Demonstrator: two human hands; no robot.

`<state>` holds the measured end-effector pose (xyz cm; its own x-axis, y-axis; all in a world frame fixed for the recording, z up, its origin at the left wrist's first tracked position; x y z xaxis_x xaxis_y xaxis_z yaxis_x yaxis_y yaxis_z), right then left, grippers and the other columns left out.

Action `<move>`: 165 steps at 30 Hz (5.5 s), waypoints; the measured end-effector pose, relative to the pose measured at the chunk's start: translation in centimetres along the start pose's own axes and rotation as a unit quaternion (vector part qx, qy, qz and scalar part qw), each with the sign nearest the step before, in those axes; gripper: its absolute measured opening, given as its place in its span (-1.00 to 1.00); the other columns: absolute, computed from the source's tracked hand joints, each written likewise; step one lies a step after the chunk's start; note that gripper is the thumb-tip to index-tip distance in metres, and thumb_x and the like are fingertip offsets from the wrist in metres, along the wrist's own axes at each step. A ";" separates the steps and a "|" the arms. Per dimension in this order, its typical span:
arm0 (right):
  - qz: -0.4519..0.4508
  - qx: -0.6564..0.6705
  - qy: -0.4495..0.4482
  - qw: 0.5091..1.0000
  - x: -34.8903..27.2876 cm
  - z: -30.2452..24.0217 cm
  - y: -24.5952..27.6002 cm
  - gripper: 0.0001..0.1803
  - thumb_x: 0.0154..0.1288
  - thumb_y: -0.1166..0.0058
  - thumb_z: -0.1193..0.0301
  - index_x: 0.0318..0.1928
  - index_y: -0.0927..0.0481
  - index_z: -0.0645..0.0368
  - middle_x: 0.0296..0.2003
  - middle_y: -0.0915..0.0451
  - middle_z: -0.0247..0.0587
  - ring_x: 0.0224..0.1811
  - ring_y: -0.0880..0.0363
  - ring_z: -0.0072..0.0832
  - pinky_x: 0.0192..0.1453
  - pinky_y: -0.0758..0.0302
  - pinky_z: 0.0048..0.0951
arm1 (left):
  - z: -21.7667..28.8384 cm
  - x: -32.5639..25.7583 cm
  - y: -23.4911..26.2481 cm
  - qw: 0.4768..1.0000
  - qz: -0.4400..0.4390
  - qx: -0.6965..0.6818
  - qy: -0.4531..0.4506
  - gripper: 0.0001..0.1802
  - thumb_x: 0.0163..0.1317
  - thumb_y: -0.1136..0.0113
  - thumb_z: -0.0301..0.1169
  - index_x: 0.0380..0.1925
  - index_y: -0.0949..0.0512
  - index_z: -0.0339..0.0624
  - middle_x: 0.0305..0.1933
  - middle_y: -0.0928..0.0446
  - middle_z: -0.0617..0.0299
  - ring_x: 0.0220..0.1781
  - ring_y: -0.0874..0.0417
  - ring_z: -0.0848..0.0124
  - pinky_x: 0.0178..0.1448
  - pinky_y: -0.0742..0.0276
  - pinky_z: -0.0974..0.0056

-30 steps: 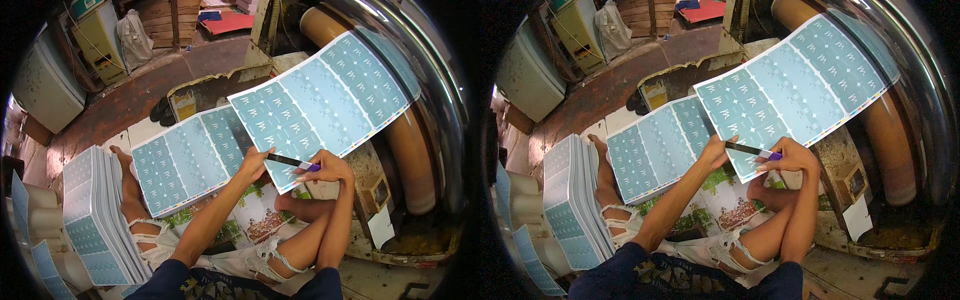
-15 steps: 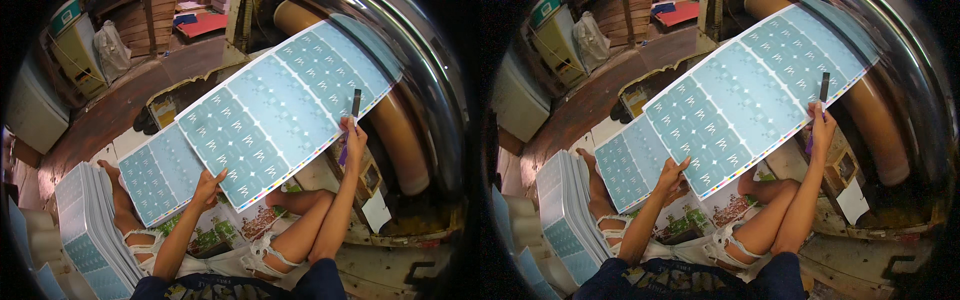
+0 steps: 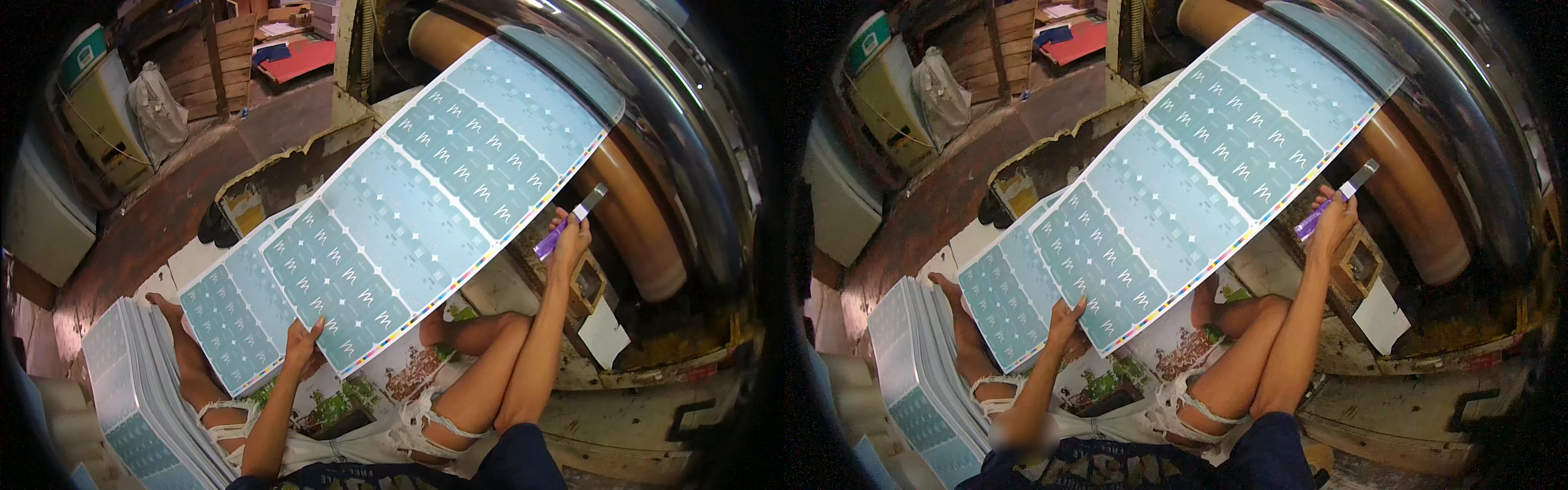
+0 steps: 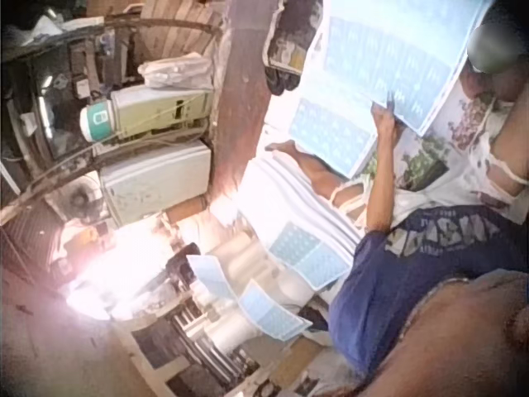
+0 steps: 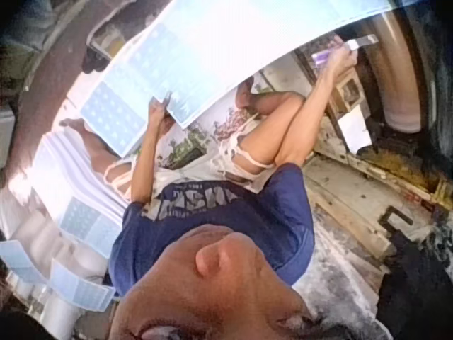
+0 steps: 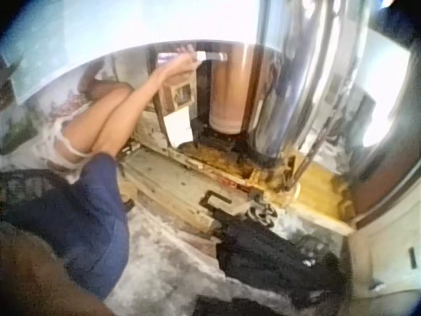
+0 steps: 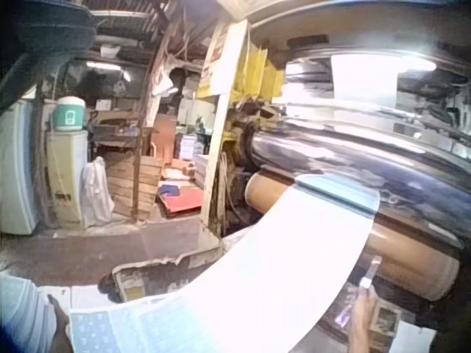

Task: The person cuts sheets of printed paper from a roll on a machine using a handheld blade, then stacks the cut sheets to the side.

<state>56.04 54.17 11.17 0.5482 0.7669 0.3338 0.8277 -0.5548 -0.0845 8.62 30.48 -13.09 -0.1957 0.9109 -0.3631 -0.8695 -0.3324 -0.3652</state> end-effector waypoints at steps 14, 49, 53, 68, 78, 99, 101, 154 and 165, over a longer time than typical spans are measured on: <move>-0.031 -0.056 0.029 0.998 8.1 -2.9 -0.6 -0.65 0.43 -0.02 0.18 -0.13 -0.56 0.27 -0.49 -0.61 -0.25 -0.67 -0.39 -0.69 -0.64 -0.31 -0.63 | -0.5 -2.7 9.8 0.997 0.050 0.060 -0.021 -0.48 0.24 -0.28 -0.46 0.17 -0.36 -0.30 -0.07 -0.60 0.15 -0.16 -0.66 0.42 -0.07 -0.61 0.32; -0.359 -0.353 0.341 0.794 -0.9 -8.2 -7.3 -0.53 -0.16 0.11 0.73 -0.18 -0.69 0.27 -0.34 -0.67 0.08 -0.35 -0.70 -0.28 -0.21 -0.54 -0.42 | 2.3 -20.7 30.9 0.975 0.199 0.027 -0.094 -0.63 0.29 -0.18 -0.49 0.08 -0.44 -0.30 -0.05 -0.58 0.22 -0.16 -0.61 0.49 -0.06 -0.55 0.38; -0.376 -0.382 0.286 0.794 -2.5 -8.7 -8.1 -0.55 -0.17 0.10 0.73 -0.21 -0.70 0.29 -0.43 -0.61 0.17 -0.55 -0.56 -0.42 -0.34 -0.46 -0.45 | 5.6 -21.3 30.0 0.972 0.212 0.052 -0.084 -0.71 0.29 -0.19 -0.49 0.00 -0.48 -0.29 -0.20 -0.58 0.27 -0.29 -0.56 0.54 -0.16 -0.54 0.42; -0.368 -0.383 0.286 0.797 -4.6 -6.5 -8.8 -0.83 0.09 -0.24 0.45 -0.28 -0.74 0.21 -0.71 -0.40 0.10 -0.68 -0.27 -0.41 -0.50 -0.31 -0.33 | 1.4 -15.6 36.6 0.966 0.240 0.065 -0.071 -0.70 0.26 -0.22 -0.49 -0.02 -0.49 -0.35 -0.18 -0.60 0.24 -0.25 -0.60 0.47 -0.13 -0.58 0.38; -0.403 -0.389 0.169 0.811 -9.2 -5.4 -11.5 -0.79 0.14 -0.26 0.39 -0.35 -0.72 0.33 -0.81 -0.40 -0.02 -0.79 -0.39 -0.47 -0.59 -0.36 -0.35 | 2.4 -4.3 30.2 0.950 0.275 0.144 -0.040 -0.71 0.28 -0.16 -0.57 0.00 -0.52 -0.37 -0.14 -0.62 0.18 -0.21 -0.61 0.41 -0.08 -0.55 0.30; -0.610 -0.311 0.001 0.729 -16.7 -3.2 -13.5 -0.68 0.14 -0.32 0.36 -0.62 -0.63 0.34 -0.84 -0.33 -0.38 -0.79 -0.27 -0.68 -0.69 -0.22 -0.51 | -5.2 10.6 -0.9 0.598 -0.041 0.793 -0.110 0.05 -0.11 -0.48 -0.10 0.40 -0.15 0.02 0.51 -0.05 0.05 0.49 -0.12 -0.03 0.35 -0.37 -0.13; -0.615 -0.312 -0.005 0.724 -16.5 -2.9 -13.3 -0.72 0.14 -0.31 0.38 -0.59 -0.65 0.35 -0.84 -0.33 -0.38 -0.79 -0.23 -0.68 -0.69 -0.20 -0.51 | -5.2 10.7 -2.0 0.611 -0.060 0.783 -0.096 0.04 -0.10 -0.47 -0.11 0.40 -0.16 -0.03 0.49 -0.07 -0.02 0.49 -0.13 -0.03 0.34 -0.37 -0.11; 0.086 -0.110 0.208 0.968 -1.5 -19.5 8.6 -0.69 0.52 0.18 0.24 -0.02 -0.44 0.24 -0.50 -0.44 -0.32 -0.56 -0.37 -0.67 -0.52 -0.37 -0.58 | 6.6 -9.8 14.8 0.994 0.079 0.072 -0.004 -0.71 0.28 -0.23 -0.45 -0.07 -0.39 -0.27 -0.16 -0.50 0.28 -0.13 -0.50 0.51 0.06 -0.44 0.31; -0.014 -0.048 0.101 0.994 10.5 -8.6 3.3 -0.71 0.49 0.11 0.24 -0.12 -0.52 0.22 -0.50 -0.47 -0.32 -0.64 -0.36 -0.70 -0.61 -0.33 -0.62 | 6.7 -12.8 12.9 0.992 0.088 0.077 0.034 -0.66 0.27 -0.22 -0.46 0.01 -0.46 -0.37 -0.10 -0.60 0.16 -0.13 -0.62 0.45 0.04 -0.52 0.30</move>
<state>63.44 57.62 22.48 0.4810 0.7073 0.5180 0.8221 -0.5692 0.0139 -3.13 16.15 -7.43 -0.3251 0.8215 -0.4685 -0.8846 -0.4393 -0.1565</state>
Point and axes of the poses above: each hand's wrist, its own x-axis towards the middle knuckle, its own y-axis out of the back of the hand, z = x × y, the point moved 9 cm from there along x, towards the middle knuckle
